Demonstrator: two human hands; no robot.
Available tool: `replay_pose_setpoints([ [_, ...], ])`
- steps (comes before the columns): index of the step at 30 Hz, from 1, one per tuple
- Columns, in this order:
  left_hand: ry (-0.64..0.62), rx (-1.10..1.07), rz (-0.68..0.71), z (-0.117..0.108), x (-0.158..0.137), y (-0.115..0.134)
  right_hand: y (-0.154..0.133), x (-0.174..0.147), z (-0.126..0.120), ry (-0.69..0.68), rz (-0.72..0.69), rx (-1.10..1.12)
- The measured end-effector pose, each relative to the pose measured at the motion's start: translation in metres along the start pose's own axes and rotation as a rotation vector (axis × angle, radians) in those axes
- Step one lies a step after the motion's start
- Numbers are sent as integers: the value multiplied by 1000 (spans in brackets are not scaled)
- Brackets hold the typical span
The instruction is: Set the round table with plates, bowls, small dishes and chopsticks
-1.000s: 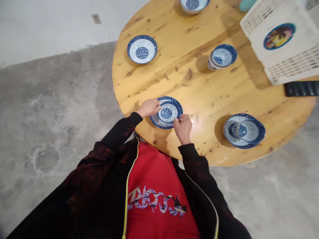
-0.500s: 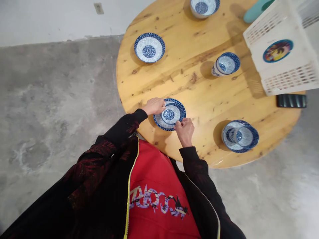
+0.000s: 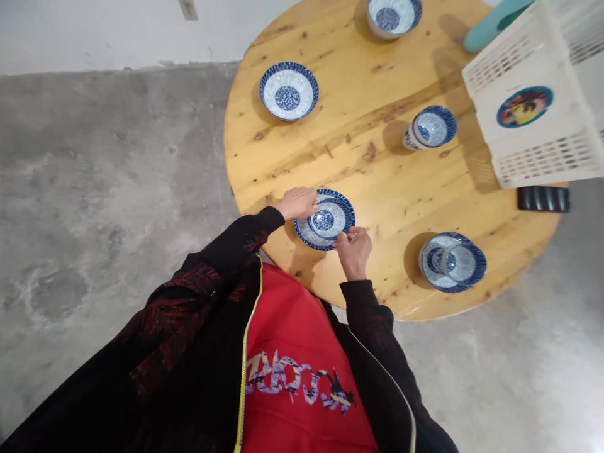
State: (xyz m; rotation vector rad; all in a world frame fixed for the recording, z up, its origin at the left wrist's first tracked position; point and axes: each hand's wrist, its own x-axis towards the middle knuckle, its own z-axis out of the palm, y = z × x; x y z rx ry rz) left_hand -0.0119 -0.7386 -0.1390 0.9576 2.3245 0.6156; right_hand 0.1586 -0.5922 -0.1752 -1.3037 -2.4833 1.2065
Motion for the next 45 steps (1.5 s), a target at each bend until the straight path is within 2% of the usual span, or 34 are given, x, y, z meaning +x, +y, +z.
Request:
replay_pose_setpoints([
  [14,-33,21,-30,-9,-3,2,-9,-5,-2,-11,36,71],
  [20,20,16,-56,-17,-8,-3,-12,-14,-13,19,30,123],
  [27,95,-5,-58,-44,-30,-11,-18,-54,-31,182,111,343],
  [33,136,-92,-65,-36,-47,-32,-14,-99,-14,254,142,454],
  [39,189,-233,-149,-35,-78,-49,-22,-113,-13,230,84,506],
  [45,334,-300,-308,-38,-140,-71,-18,-123,-18,150,-12,565],
])
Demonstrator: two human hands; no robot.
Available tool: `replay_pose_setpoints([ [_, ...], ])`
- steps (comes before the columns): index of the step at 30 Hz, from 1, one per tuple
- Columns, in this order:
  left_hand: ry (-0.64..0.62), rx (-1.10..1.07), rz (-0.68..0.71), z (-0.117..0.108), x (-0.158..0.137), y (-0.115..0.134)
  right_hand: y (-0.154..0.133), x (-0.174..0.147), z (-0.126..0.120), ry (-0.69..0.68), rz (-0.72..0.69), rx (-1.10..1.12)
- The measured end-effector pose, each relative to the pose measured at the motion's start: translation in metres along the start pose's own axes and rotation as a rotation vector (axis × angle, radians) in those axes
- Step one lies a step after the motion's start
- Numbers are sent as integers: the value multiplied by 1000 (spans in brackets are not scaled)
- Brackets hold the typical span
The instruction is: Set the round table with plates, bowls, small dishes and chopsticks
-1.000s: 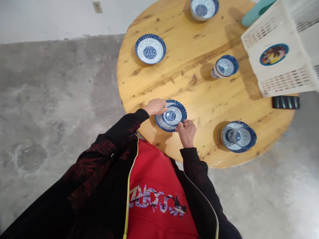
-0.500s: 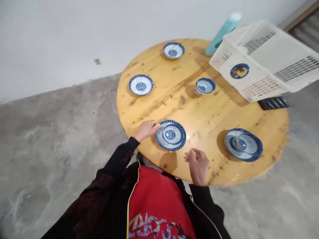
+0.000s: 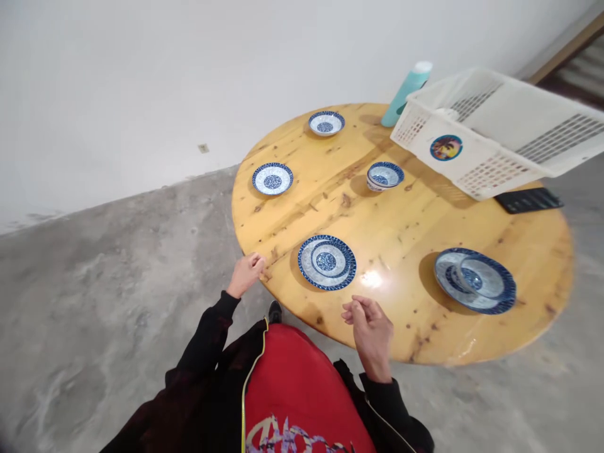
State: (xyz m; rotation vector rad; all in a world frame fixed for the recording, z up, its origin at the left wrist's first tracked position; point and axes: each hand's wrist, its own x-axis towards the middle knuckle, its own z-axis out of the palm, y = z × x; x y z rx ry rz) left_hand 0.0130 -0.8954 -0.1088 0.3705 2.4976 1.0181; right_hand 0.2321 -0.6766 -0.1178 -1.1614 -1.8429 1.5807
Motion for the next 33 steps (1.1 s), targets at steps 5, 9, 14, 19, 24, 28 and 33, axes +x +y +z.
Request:
replay_pose_setpoints([
  [5,118,-73,-144,-11,-52,-30,16,-28,-8,-98,62,56],
  [9,157,-95,-223,-5,-96,-50,30,-48,-5,-164,99,60],
  [14,193,-168,-299,-1,-131,-71,32,-61,12,-320,126,77],
  [19,245,-252,-260,-9,-118,-81,27,-65,25,-334,109,60],
  [24,233,-300,-173,-29,-79,-94,23,-62,59,-288,131,32],
  [28,219,-309,-138,-78,-44,-122,9,-64,124,-264,143,52],
  [33,273,-246,-128,-160,5,-168,-20,-72,228,-313,155,86],
])
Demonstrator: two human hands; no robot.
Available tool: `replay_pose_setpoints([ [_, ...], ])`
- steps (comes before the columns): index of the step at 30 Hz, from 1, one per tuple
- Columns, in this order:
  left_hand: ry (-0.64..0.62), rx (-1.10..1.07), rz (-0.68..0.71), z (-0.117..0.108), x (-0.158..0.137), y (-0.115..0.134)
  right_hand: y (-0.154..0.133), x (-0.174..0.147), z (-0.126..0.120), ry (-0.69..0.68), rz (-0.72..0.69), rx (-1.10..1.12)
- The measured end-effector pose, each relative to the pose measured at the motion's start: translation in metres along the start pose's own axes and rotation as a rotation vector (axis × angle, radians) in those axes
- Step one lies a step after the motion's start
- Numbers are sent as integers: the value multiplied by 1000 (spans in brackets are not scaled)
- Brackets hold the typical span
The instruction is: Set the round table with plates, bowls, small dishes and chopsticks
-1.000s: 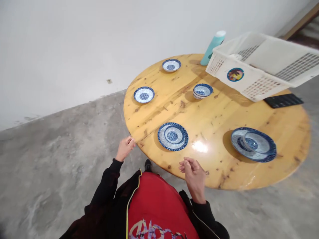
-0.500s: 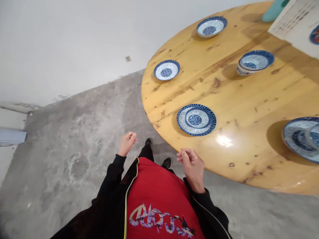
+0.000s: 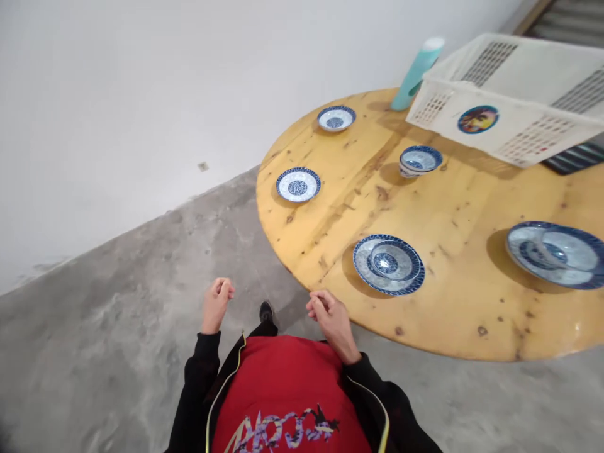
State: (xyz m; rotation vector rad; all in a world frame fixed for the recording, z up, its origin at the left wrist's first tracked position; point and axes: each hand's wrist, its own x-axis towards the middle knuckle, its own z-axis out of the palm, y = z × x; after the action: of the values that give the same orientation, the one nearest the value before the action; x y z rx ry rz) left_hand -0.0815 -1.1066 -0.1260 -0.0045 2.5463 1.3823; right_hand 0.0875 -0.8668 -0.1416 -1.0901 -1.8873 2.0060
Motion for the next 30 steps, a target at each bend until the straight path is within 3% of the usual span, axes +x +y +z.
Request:
replay_pose_setpoints([
  [3,-52,51,36,-28,46,-4,-12,10,51,-16,-12,11],
  [5,-123,61,82,-35,76,0,-19,18,72,15,-26,10],
  [9,-254,56,175,-23,133,22,-36,43,82,119,-59,-26],
  [12,-349,46,223,3,167,45,-61,76,59,218,-90,-55],
  [20,-524,101,389,68,242,117,-149,210,-47,562,-56,91],
  [25,-593,155,439,111,293,174,-159,286,-90,680,61,145],
  [30,-759,243,575,174,321,242,-156,331,-137,832,151,132],
])
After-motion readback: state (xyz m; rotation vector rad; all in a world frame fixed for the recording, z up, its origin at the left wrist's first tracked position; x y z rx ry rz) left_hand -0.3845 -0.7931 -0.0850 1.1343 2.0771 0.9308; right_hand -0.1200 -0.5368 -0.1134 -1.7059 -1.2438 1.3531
